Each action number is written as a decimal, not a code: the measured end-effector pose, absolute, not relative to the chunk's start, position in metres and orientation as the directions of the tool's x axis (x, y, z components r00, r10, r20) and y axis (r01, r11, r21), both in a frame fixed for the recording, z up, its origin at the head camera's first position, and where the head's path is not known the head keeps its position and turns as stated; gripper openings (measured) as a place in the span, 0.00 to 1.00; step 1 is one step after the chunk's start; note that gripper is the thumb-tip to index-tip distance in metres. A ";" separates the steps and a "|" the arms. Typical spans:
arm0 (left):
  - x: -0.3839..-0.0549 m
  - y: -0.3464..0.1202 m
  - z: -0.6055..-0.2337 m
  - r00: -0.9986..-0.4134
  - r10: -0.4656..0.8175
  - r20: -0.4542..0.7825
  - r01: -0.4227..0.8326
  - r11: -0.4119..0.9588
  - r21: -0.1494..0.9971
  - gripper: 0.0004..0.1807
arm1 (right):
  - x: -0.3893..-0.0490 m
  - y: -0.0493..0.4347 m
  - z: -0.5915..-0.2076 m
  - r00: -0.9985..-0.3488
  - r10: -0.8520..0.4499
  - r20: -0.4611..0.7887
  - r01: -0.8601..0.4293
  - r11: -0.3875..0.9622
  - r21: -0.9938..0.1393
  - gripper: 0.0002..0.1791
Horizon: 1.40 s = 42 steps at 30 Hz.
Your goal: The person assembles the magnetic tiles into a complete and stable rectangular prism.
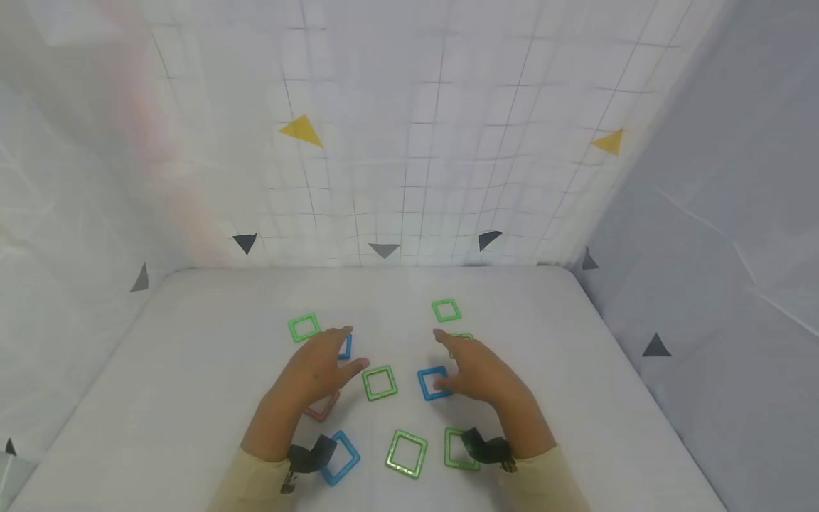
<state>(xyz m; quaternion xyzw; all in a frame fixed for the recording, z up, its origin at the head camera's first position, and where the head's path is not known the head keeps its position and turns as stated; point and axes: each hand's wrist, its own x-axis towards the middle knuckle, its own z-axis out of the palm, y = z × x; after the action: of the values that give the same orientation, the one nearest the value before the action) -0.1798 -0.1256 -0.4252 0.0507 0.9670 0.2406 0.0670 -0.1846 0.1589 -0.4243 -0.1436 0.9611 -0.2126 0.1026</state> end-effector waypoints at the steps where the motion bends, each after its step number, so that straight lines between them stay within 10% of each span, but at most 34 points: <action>1: -0.180 -0.126 -0.426 -0.986 0.133 -0.102 0.070 0.878 0.474 0.44 | -0.185 0.158 -0.425 -0.936 -0.323 -0.138 -0.235 0.868 -0.438 0.48; 42: -0.180 -0.110 -0.453 -0.921 0.236 -0.311 0.029 0.837 0.547 0.35 | -0.188 0.145 -0.454 -0.896 -0.390 -0.213 -0.290 0.876 -0.385 0.36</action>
<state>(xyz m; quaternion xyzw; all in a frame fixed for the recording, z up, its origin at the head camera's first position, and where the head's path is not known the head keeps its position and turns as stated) -0.1799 -0.1097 -0.4531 0.0705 0.9400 0.2770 0.1865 -0.1882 0.1453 -0.4540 -0.1776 0.9578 -0.1742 0.1438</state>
